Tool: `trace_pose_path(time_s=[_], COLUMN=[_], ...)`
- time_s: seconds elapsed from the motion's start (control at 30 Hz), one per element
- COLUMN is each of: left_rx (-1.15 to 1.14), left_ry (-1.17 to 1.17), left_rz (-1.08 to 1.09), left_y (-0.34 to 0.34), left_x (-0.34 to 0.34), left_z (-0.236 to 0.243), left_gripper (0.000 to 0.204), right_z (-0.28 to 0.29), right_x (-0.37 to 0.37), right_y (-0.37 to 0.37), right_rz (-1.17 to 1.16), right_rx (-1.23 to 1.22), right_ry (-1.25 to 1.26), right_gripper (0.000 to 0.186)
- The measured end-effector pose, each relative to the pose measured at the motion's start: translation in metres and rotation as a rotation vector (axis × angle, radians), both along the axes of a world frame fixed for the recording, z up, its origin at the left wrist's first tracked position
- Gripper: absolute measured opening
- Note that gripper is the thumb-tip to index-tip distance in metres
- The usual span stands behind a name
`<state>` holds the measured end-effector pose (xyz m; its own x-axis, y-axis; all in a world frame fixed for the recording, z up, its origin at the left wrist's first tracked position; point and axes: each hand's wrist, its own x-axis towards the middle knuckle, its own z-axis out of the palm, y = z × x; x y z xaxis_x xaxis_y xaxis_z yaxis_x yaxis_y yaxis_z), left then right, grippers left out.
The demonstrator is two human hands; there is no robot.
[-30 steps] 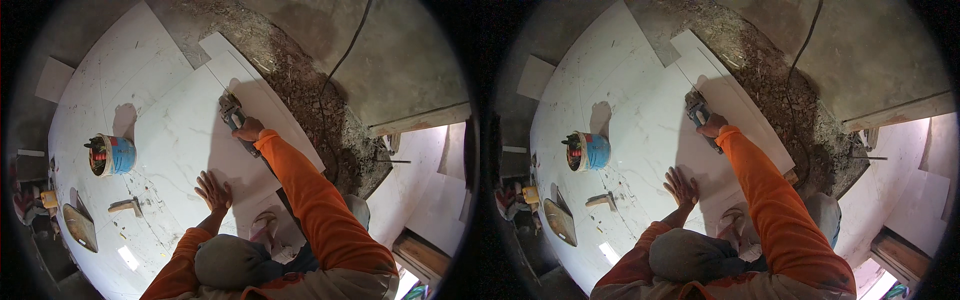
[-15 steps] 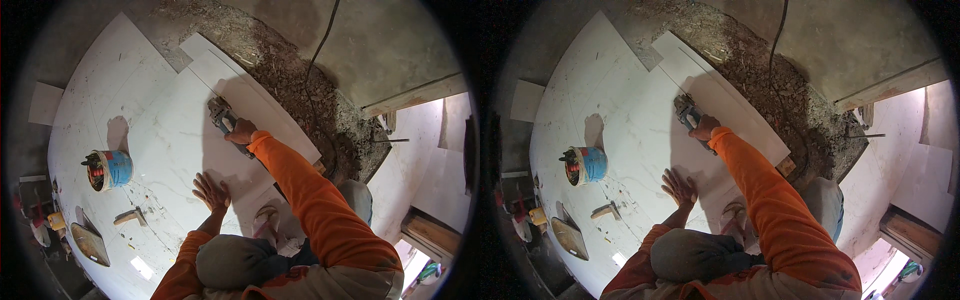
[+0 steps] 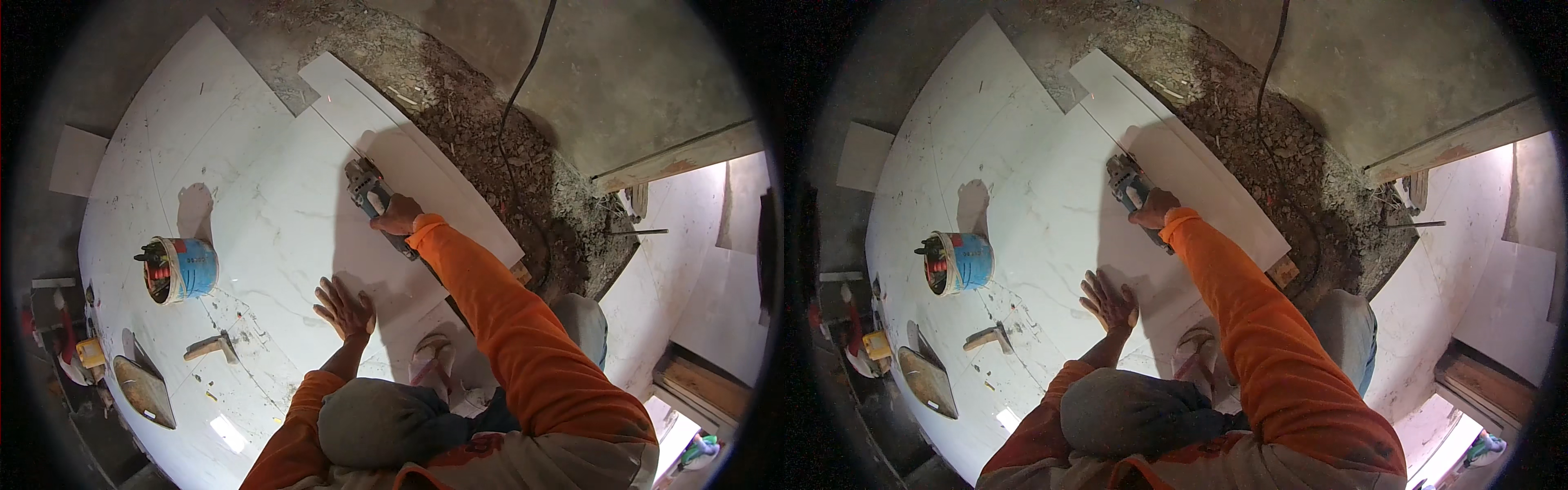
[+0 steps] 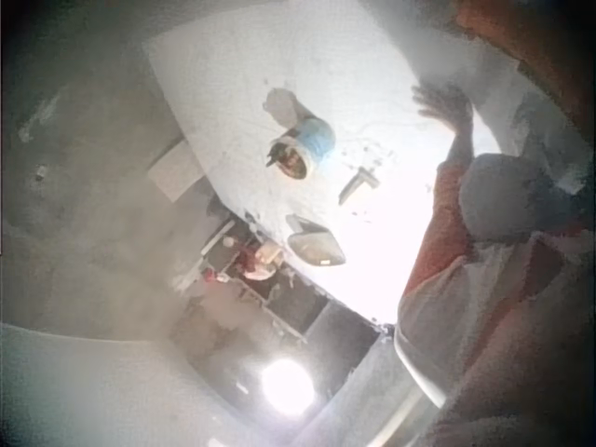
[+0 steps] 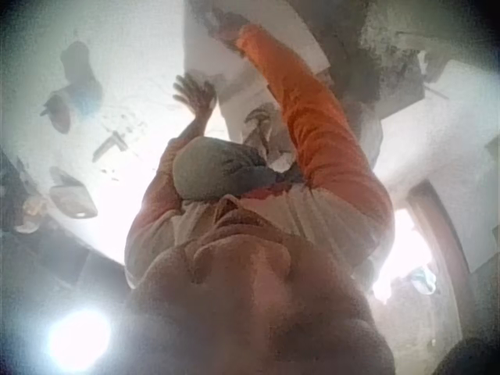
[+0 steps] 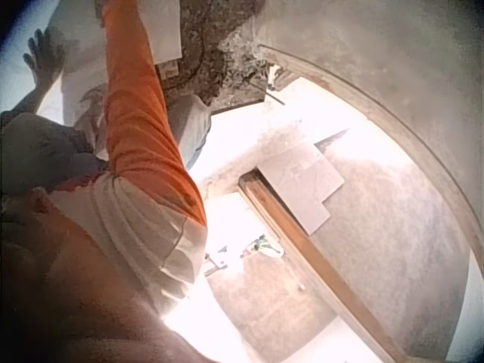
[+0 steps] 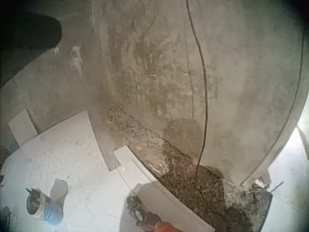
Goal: The person uses an angle grinder to cut a straight line into a large white floor tile while kneeling and then lifts the cut tile from the floor.
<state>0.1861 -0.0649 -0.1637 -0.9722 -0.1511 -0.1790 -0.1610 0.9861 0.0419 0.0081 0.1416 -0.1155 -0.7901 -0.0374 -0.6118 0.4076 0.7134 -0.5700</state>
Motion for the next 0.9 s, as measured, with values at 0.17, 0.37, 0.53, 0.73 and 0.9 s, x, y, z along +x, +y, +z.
trace_pose_path(time_s=[0.17,0.37,0.53,0.73,0.9], left_rx=[0.023,0.018,0.042,0.046,0.047], left_ry=[-0.014,-0.024,-0.005,0.032,-0.070], left_rz=[0.011,0.017,0.017,0.003,0.030], left_y=[0.007,0.000,0.002,0.000,0.002], left_x=[-0.002,-0.001,0.000,0.001,-0.002], left_z=[0.005,0.003,0.001,-0.001,0.005], left_gripper=[0.076,0.077,0.076,0.077,0.076], right_z=[-0.009,0.009,0.002,0.000,0.001], right_x=[0.009,0.010,0.016,0.018,0.023], right_y=[0.005,0.001,0.004,0.005,0.005], right_rz=[-0.031,0.019,-0.022,-0.025,-0.039], right_rx=[0.054,0.037,0.023,0.014,0.043], right_ry=[0.066,-0.056,-0.018,-0.050,-0.028], right_gripper=[0.066,0.074,0.075,0.076,0.077])
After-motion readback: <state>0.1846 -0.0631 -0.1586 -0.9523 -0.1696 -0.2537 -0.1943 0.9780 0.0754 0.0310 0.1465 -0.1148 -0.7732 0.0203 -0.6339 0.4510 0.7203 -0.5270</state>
